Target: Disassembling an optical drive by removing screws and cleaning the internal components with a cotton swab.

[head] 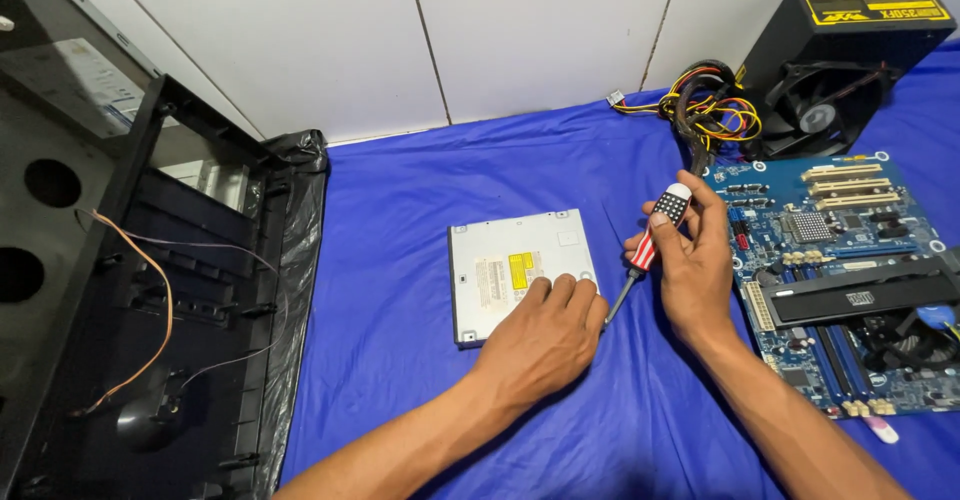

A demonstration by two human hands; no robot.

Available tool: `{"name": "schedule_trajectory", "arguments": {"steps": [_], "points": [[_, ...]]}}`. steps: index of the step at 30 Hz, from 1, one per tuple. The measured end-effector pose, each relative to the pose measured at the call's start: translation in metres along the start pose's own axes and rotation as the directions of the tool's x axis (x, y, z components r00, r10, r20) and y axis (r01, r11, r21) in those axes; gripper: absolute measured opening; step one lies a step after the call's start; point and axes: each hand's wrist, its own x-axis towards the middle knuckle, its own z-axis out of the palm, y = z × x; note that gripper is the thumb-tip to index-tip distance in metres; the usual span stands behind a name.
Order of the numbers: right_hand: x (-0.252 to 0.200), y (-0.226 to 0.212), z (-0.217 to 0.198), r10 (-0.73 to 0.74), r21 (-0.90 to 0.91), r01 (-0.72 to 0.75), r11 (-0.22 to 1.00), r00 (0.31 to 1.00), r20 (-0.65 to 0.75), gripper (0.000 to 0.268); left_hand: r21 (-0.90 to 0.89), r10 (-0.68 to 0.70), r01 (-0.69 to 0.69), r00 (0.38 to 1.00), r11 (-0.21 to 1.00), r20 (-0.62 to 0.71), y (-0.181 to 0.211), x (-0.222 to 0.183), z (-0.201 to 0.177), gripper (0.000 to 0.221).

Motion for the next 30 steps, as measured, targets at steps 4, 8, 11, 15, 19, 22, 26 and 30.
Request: {"name": "schedule_trajectory", "arguments": {"steps": [4,8,11,15,19,22,26,30], "points": [[0.004,0.014,-0.005,-0.111,0.04,0.109,0.993,0.993,0.042,0.052,-0.18,0.037,-0.038,0.999,0.983,-0.01,-0.004,-0.003,0.014,0.02],[0.004,0.013,-0.004,-0.095,0.037,0.093,0.995,0.995,0.038,0.052,-0.229,0.066,-0.064,0.998,0.971,0.004,-0.013,-0.002,-0.001,0.019],[0.001,0.012,-0.004,-0.093,0.043,0.092,0.995,0.995,0.039,0.052,-0.32,0.091,-0.068,0.994,0.945,0.055,-0.013,-0.006,-0.002,0.019],[0.004,0.013,-0.004,-0.091,0.043,0.089,0.995,0.995,0.035,0.053,-0.249,0.094,-0.084,0.995,0.965,0.028,-0.01,-0.003,0.004,0.02],[0.002,0.012,-0.004,-0.074,0.045,0.073,0.996,0.997,0.035,0.052,-0.15,0.071,-0.068,0.997,0.986,0.01,-0.005,-0.003,0.005,0.022],[0.002,0.011,-0.004,-0.077,0.051,0.075,0.996,0.996,0.034,0.052,-0.135,0.064,-0.063,0.998,0.989,-0.001,-0.006,-0.005,0.011,0.023],[0.003,0.009,-0.003,-0.076,0.062,0.074,0.995,0.997,0.028,0.052,-0.149,0.075,-0.078,0.997,0.986,-0.026,-0.009,-0.001,-0.002,0.022],[0.001,0.003,-0.001,0.019,0.023,-0.019,1.0,1.0,0.003,0.05,-0.087,0.112,-0.11,0.994,0.99,0.014,-0.012,-0.003,-0.006,0.007]]}}
